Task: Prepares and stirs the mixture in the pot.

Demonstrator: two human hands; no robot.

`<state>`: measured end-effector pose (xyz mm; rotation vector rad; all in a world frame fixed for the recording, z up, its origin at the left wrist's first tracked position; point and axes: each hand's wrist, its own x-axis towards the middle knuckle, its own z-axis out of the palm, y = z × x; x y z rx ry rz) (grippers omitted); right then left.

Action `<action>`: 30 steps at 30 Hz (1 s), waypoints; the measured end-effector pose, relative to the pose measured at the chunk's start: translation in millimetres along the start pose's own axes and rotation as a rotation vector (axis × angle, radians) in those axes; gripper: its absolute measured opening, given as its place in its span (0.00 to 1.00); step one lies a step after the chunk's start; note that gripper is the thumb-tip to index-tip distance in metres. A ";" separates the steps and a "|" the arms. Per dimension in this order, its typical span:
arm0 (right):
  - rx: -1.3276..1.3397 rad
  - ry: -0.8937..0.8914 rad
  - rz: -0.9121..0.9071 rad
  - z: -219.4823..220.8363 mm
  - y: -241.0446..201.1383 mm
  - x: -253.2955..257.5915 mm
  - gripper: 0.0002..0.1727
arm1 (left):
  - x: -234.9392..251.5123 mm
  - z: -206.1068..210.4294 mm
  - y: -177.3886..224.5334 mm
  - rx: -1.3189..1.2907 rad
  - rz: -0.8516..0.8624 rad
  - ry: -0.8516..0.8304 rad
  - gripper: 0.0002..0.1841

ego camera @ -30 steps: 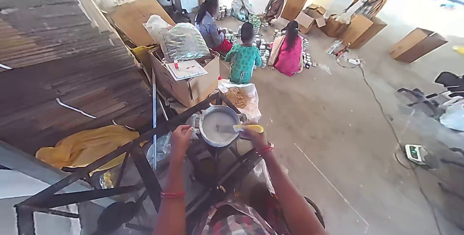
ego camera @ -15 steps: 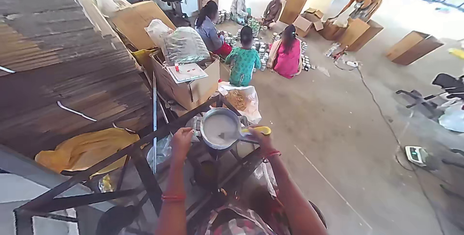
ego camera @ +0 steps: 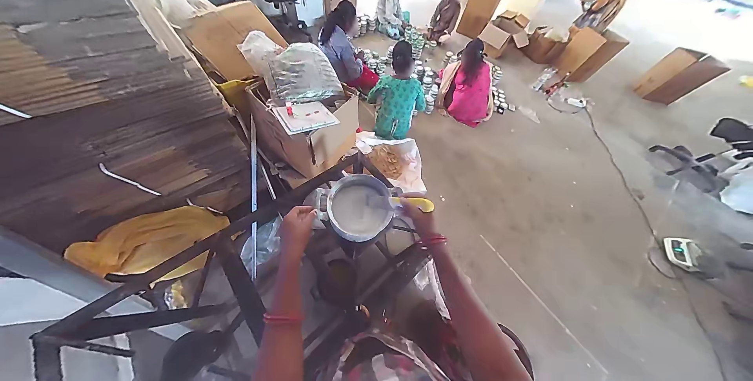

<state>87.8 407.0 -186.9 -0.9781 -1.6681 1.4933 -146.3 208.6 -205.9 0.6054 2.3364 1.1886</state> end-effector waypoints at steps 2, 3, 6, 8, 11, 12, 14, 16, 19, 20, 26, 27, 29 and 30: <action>0.048 -0.102 0.010 7.2 -4.6 -4.2 0.09 | 2.0 -0.6 -0.6 -0.017 0.000 0.000 0.17; 0.056 -0.146 0.016 6.1 -8.4 -6.8 0.09 | 3.0 -1.6 -1.2 -0.026 0.002 -0.001 0.17; 0.020 -0.177 -0.030 -13.0 -13.2 -8.0 0.09 | 2.3 -2.1 -2.8 -0.016 0.006 -0.012 0.17; -0.056 -0.146 -0.160 -24.7 -7.7 -2.8 0.09 | 1.3 -2.0 -4.1 -0.007 0.016 -0.003 0.17; -0.175 -0.114 -0.297 -31.4 6.0 2.4 0.10 | 2.8 -0.9 -5.6 -0.021 0.010 0.009 0.17; -0.162 -0.105 -0.297 -31.8 13.2 1.3 0.10 | 3.2 -0.5 -5.7 -0.026 0.006 0.006 0.17; -0.058 -0.090 -0.231 -30.4 27.8 -3.6 0.11 | 2.2 0.5 -4.0 -0.033 0.008 0.007 0.16; 0.077 -0.074 -0.109 -22.0 32.8 -13.7 0.11 | 0.3 -0.8 -1.8 -0.030 0.007 0.003 0.16; 0.272 -0.054 0.117 -7.2 25.2 -31.2 0.10 | -1.2 -2.9 1.0 0.002 -0.001 0.002 0.16; 0.338 -0.039 0.185 -5.3 24.9 -34.3 0.09 | -0.6 -3.1 1.2 0.008 -0.009 -0.003 0.16; 0.643 0.186 0.524 -19.3 38.3 -46.8 0.12 | 0.4 -3.5 2.2 -0.010 -0.031 -0.009 0.16; 0.676 0.206 0.534 -22.2 41.4 -49.1 0.12 | 0.2 -3.5 2.6 -0.018 -0.035 -0.009 0.16; 0.735 0.205 0.510 -26.2 48.8 -52.3 0.12 | -0.6 -3.7 4.1 -0.026 -0.044 -0.008 0.16; 0.754 0.189 0.488 -27.9 51.6 -53.2 0.11 | -1.2 -3.8 4.8 -0.025 -0.046 -0.009 0.16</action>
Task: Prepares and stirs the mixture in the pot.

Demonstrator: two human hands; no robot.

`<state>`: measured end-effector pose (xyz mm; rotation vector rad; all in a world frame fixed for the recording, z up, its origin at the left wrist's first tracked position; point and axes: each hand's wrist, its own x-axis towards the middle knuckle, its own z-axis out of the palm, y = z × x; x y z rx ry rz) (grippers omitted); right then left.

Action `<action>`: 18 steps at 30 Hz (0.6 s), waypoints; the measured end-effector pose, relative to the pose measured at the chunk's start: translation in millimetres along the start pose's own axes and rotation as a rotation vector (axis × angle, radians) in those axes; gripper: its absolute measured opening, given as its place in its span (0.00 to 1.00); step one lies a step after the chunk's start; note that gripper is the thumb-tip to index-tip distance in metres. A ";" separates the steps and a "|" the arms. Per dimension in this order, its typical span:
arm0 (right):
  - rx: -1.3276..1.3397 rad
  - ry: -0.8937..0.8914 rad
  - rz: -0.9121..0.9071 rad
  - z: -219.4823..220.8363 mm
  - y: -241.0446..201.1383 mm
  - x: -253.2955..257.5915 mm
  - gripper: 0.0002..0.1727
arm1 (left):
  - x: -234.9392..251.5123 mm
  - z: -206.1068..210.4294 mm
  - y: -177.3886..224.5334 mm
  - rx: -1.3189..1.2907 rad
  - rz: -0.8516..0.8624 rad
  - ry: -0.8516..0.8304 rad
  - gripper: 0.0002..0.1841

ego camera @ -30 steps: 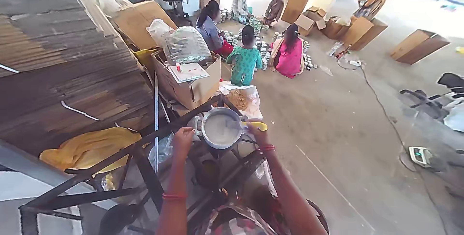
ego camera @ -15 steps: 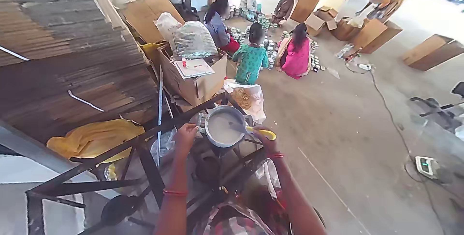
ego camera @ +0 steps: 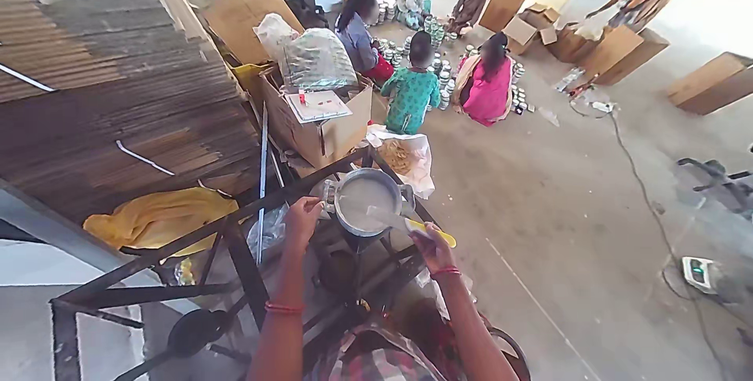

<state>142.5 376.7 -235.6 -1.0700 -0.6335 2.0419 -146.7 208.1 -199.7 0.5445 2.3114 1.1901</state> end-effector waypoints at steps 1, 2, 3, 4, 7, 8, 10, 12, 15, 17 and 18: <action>0.009 -0.028 -0.013 -2.3 0.4 0.7 0.10 | -0.4 -0.2 0.0 -0.003 0.003 0.000 0.16; 0.013 -0.050 -0.029 -3.0 -0.1 1.2 0.10 | -0.4 -0.3 -0.2 -0.006 0.007 0.001 0.16; 0.014 -0.068 -0.048 -2.4 -1.6 1.2 0.09 | -0.3 -0.3 -0.5 -0.009 0.008 0.001 0.16; 0.013 -0.081 -0.067 -1.1 -3.6 0.4 0.09 | -0.4 -0.4 -0.4 -0.013 0.005 0.001 0.16; 0.017 -0.137 -0.135 -1.5 -11.5 0.5 0.10 | -0.3 0.2 -1.0 -0.012 0.011 0.003 0.16; 0.008 -0.148 -0.157 -1.6 -14.8 0.6 0.10 | 0.0 0.3 -2.1 -0.010 0.016 0.003 0.16; -0.034 -0.153 -0.203 -0.4 -21.2 0.7 0.09 | 0.2 0.3 -2.8 -0.011 0.022 0.000 0.16; -0.158 -0.147 -0.307 5.0 -25.5 -1.3 0.08 | 0.1 0.2 -0.8 -0.008 0.014 -0.001 0.16; -0.440 -0.156 -0.572 14.1 -20.5 1.2 0.12 | -1.4 -0.8 2.4 0.006 0.001 0.002 0.16; -0.592 -0.172 -0.700 22.6 -13.6 6.8 0.12 | -2.3 -0.9 5.1 0.002 -0.001 0.002 0.16; -0.644 -0.184 -0.722 27.6 -9.3 9.2 0.12 | -2.8 -1.1 6.2 0.009 -0.006 0.000 0.16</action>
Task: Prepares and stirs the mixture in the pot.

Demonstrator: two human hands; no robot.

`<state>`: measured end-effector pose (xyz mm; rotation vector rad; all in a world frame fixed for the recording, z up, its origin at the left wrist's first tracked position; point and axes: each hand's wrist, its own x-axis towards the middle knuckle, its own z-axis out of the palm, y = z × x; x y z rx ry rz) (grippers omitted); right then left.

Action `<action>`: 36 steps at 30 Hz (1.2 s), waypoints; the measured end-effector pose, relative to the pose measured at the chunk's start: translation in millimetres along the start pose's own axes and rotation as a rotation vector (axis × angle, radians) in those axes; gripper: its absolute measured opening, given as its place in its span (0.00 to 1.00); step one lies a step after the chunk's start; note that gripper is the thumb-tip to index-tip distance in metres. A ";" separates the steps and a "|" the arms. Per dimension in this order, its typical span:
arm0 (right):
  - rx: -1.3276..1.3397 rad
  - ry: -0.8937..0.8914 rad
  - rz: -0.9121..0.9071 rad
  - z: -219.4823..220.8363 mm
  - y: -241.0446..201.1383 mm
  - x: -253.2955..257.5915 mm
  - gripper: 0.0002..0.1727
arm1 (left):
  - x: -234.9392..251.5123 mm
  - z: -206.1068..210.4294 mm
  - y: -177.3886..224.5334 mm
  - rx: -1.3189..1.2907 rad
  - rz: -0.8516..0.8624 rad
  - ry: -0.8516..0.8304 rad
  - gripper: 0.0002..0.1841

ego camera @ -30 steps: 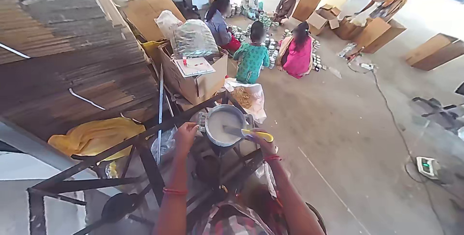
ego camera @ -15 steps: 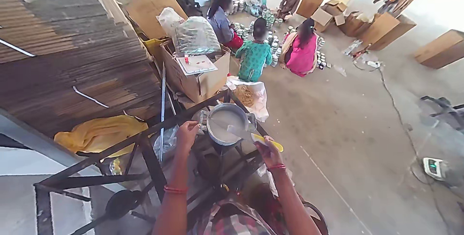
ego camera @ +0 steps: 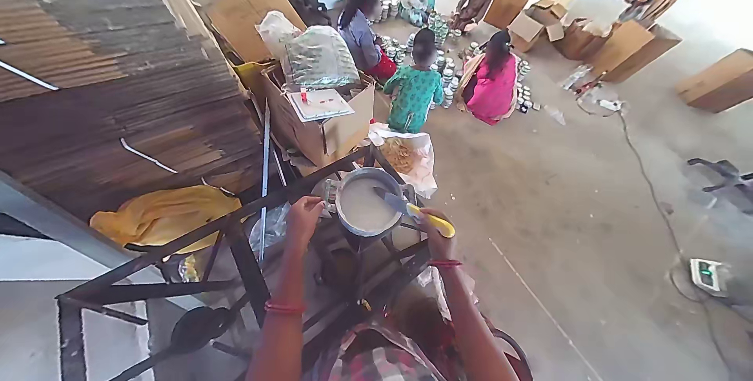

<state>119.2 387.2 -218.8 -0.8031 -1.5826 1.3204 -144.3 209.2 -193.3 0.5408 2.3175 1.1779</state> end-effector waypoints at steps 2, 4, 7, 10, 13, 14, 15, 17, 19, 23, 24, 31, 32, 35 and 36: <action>0.011 -0.038 0.043 15.0 0.9 -0.9 0.11 | 0.8 0.2 -2.4 0.019 0.001 0.002 0.17; 0.107 -0.079 0.139 25.3 -3.6 -4.0 0.10 | 2.7 1.7 -6.2 0.032 0.018 0.013 0.17; 0.145 -0.214 0.200 23.5 -20.6 -7.5 0.10 | 3.8 0.5 -6.7 0.022 0.011 -0.001 0.17; -0.002 -0.321 0.116 8.1 -33.3 3.1 0.09 | 3.2 0.8 -7.3 0.010 0.006 0.007 0.16; -0.186 -0.260 -0.029 10.8 -30.4 16.7 0.09 | 2.7 1.2 -5.9 0.015 0.005 0.010 0.16; -0.200 -0.226 -0.064 17.0 -26.3 18.9 0.09 | 2.1 1.6 -5.3 0.014 0.004 0.011 0.16; -0.188 -0.201 -0.082 24.1 -21.3 19.5 0.09 | 1.1 1.8 -4.5 0.011 0.003 0.011 0.16; -0.117 -0.216 -0.070 34.8 -18.6 18.4 0.09 | 0.7 1.8 -3.7 0.007 0.008 0.013 0.16; -0.107 -0.299 0.006 34.7 -31.2 17.3 0.09 | 2.0 0.3 -5.3 0.007 0.023 0.013 0.17; -0.265 -0.270 -0.015 24.0 -44.4 23.3 0.08 | 2.1 3.2 -9.7 -0.004 0.037 0.018 0.17; -0.302 -0.220 -0.044 27.9 -42.1 24.2 0.08 | 1.2 4.2 -10.3 -0.019 0.043 0.021 0.17; -0.176 -0.307 0.089 35.2 -52.3 25.0 0.06 | -2.1 6.1 -5.8 -0.020 0.046 0.054 0.15; -0.214 -0.305 0.114 29.2 -60.2 27.0 0.06 | -2.5 6.2 -5.9 -0.019 0.049 0.056 0.15; -0.323 -0.207 0.073 27.7 -63.6 34.4 0.06 | -4.6 6.0 -6.0 -0.036 0.057 0.058 0.15; -0.304 -0.184 0.047 33.1 -58.2 35.7 0.07 | -5.3 5.6 -5.2 -0.038 0.060 0.060 0.15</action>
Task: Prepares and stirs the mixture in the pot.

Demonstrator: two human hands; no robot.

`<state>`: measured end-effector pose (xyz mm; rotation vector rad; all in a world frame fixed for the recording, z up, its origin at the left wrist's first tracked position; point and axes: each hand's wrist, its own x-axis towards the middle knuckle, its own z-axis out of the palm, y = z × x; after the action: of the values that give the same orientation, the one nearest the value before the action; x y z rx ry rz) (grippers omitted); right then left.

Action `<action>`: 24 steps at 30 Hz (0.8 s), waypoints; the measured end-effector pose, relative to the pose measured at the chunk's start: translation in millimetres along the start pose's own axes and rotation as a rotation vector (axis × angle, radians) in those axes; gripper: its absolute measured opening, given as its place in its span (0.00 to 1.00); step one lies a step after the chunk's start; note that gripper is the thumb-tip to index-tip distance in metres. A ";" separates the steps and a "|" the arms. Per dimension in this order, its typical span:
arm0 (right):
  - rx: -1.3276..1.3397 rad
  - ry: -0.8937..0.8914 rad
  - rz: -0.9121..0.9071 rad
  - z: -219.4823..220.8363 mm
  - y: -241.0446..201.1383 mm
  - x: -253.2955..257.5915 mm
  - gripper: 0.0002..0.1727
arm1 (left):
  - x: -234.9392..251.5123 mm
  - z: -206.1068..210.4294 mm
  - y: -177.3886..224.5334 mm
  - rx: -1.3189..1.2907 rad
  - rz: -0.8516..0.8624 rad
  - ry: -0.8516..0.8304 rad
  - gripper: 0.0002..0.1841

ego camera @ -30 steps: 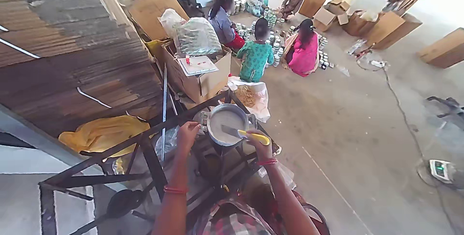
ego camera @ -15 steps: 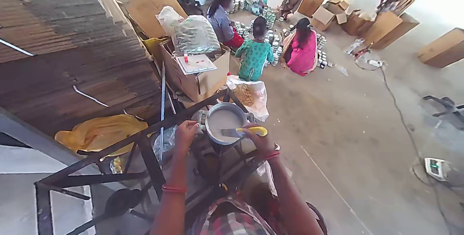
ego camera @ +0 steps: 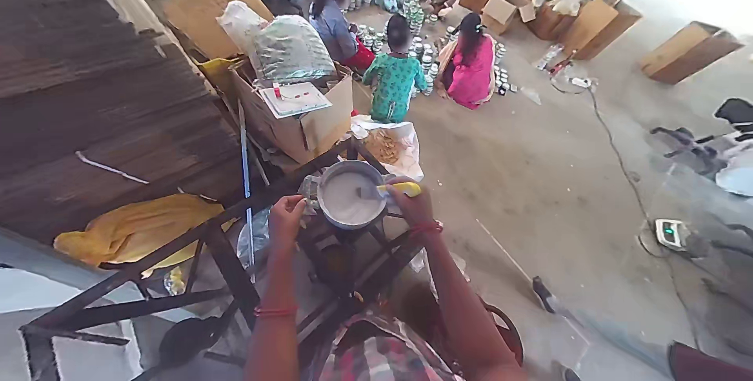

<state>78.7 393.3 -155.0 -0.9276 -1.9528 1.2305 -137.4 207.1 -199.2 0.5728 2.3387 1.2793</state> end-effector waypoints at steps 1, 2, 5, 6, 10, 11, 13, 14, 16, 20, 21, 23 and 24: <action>0.045 0.007 -0.014 6.8 5.5 2.0 0.07 | 0.5 0.3 -0.5 0.004 0.010 -0.004 0.15; 0.107 -0.005 -0.015 12.4 13.0 3.2 0.08 | 1.6 0.9 -2.3 0.019 0.019 -0.012 0.15; 0.198 -0.149 0.102 6.0 12.6 -0.9 0.08 | 2.9 0.2 -5.1 0.037 0.047 -0.029 0.17; 0.181 -0.174 0.138 -1.7 6.6 -2.4 0.08 | 2.2 0.3 -5.8 0.022 0.060 -0.030 0.17; -0.049 -0.002 0.010 -9.4 2.5 -10.1 0.09 | -0.3 4.0 -7.4 -0.014 0.057 0.003 0.16; -0.056 0.031 -0.015 -3.6 4.7 -10.2 0.10 | 0.7 4.6 -8.6 -0.011 0.055 0.006 0.17; 0.004 0.014 -0.025 6.6 9.8 -10.0 0.09 | 2.4 4.8 -10.1 0.002 0.055 -0.003 0.17; 0.052 -0.028 -0.008 8.3 9.3 -10.4 0.09 | 3.0 4.3 -10.7 0.004 0.059 -0.006 0.17; 0.125 -0.126 0.045 1.9 5.7 -13.7 0.09 | 2.4 3.0 -9.9 0.016 0.068 -0.002 0.17; 0.040 -0.056 0.098 -16.9 -0.2 -17.2 0.10 | 4.9 3.6 -14.6 0.041 0.063 -0.008 0.18; 0.024 -0.009 0.069 -14.3 0.0 -12.5 0.09 | 5.1 2.7 -14.2 0.052 0.060 -0.009 0.18; 0.050 0.063 -0.011 -0.2 15.7 0.0 0.09 | 4.6 2.7 -9.8 0.098 0.058 -0.002 0.18; 0.073 0.064 -0.046 6.4 23.8 3.9 0.08 | 3.0 3.8 -7.2 0.120 0.066 0.005 0.17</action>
<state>76.7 400.9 -178.7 -0.8697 -1.8570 1.2232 -139.1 207.7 -207.8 0.6909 2.4317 1.1757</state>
